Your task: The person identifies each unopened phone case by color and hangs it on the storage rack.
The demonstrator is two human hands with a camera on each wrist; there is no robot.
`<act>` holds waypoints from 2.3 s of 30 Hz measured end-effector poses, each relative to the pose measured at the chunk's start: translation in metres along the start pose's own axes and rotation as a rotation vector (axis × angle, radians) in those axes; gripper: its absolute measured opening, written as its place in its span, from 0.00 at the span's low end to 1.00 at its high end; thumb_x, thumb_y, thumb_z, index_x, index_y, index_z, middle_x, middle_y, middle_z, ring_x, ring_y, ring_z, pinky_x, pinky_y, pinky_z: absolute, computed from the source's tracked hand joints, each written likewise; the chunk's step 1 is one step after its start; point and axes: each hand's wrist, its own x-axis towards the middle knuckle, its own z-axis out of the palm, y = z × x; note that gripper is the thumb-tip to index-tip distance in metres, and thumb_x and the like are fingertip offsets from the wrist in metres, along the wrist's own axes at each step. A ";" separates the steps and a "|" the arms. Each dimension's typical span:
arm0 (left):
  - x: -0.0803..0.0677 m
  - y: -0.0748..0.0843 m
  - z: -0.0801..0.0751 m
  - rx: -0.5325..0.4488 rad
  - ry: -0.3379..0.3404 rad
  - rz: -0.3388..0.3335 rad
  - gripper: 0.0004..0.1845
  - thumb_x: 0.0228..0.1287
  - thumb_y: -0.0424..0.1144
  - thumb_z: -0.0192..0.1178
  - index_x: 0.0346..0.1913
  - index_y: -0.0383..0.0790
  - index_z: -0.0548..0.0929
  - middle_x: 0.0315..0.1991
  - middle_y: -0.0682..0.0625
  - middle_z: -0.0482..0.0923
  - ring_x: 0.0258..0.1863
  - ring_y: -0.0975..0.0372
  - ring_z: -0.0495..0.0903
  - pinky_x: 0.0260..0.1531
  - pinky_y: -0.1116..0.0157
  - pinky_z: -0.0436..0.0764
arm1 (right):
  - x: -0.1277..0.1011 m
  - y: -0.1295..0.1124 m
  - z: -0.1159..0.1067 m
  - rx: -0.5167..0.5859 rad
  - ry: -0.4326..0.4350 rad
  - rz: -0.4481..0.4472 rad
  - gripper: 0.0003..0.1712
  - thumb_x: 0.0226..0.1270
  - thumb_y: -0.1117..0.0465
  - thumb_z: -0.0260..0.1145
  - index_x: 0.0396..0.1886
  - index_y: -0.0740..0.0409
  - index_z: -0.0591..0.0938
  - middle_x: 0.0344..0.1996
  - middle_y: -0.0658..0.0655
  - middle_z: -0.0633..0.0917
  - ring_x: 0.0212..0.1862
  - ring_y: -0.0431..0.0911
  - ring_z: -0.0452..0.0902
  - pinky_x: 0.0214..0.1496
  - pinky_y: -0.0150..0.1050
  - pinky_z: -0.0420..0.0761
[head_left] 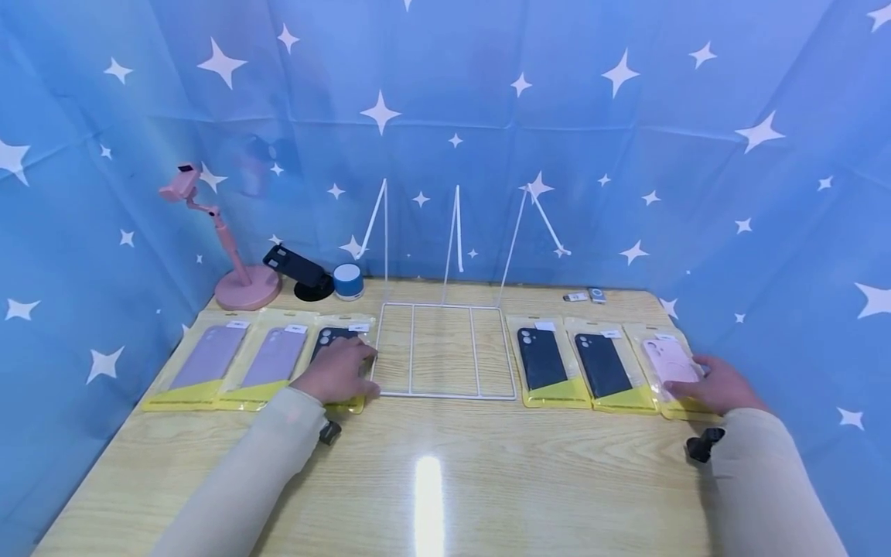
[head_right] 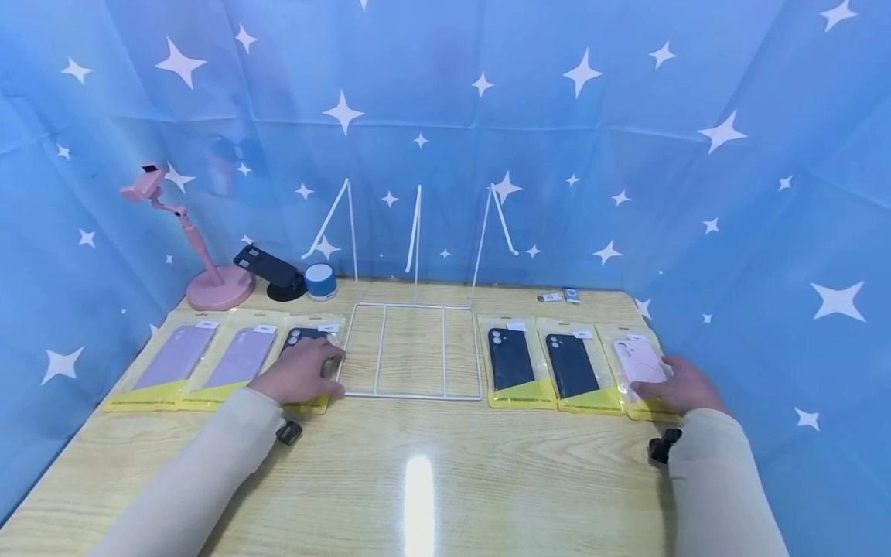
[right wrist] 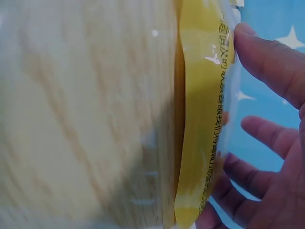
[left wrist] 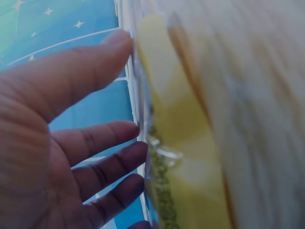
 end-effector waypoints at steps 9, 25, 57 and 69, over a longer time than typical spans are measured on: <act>0.000 0.001 0.002 -0.007 0.007 -0.012 0.39 0.58 0.55 0.78 0.70 0.42 0.81 0.68 0.44 0.79 0.65 0.48 0.75 0.68 0.45 0.75 | 0.016 0.015 0.003 0.051 0.002 0.059 0.79 0.60 0.26 0.71 0.81 0.75 0.37 0.72 0.89 0.49 0.67 0.84 0.54 0.62 0.78 0.68; -0.001 0.000 0.007 -0.031 0.025 -0.064 0.37 0.56 0.54 0.79 0.68 0.46 0.83 0.66 0.45 0.79 0.63 0.49 0.74 0.67 0.45 0.75 | 0.007 0.014 0.002 0.233 0.073 0.004 0.67 0.71 0.44 0.71 0.83 0.70 0.33 0.74 0.90 0.45 0.69 0.86 0.51 0.63 0.79 0.66; -0.004 0.000 0.007 -0.023 0.049 -0.043 0.37 0.54 0.54 0.80 0.67 0.46 0.84 0.67 0.45 0.79 0.65 0.48 0.73 0.68 0.44 0.74 | -0.036 -0.120 -0.009 0.524 0.336 -0.442 0.34 0.78 0.62 0.66 0.81 0.44 0.70 0.34 0.52 0.72 0.28 0.40 0.70 0.23 0.33 0.75; -0.006 0.000 0.007 -0.015 0.047 -0.031 0.36 0.55 0.54 0.80 0.66 0.45 0.84 0.66 0.44 0.79 0.64 0.48 0.74 0.67 0.43 0.75 | -0.048 -0.164 0.003 0.953 0.259 -0.636 0.31 0.75 0.70 0.66 0.75 0.51 0.76 0.40 0.53 0.72 0.35 0.39 0.76 0.33 0.27 0.84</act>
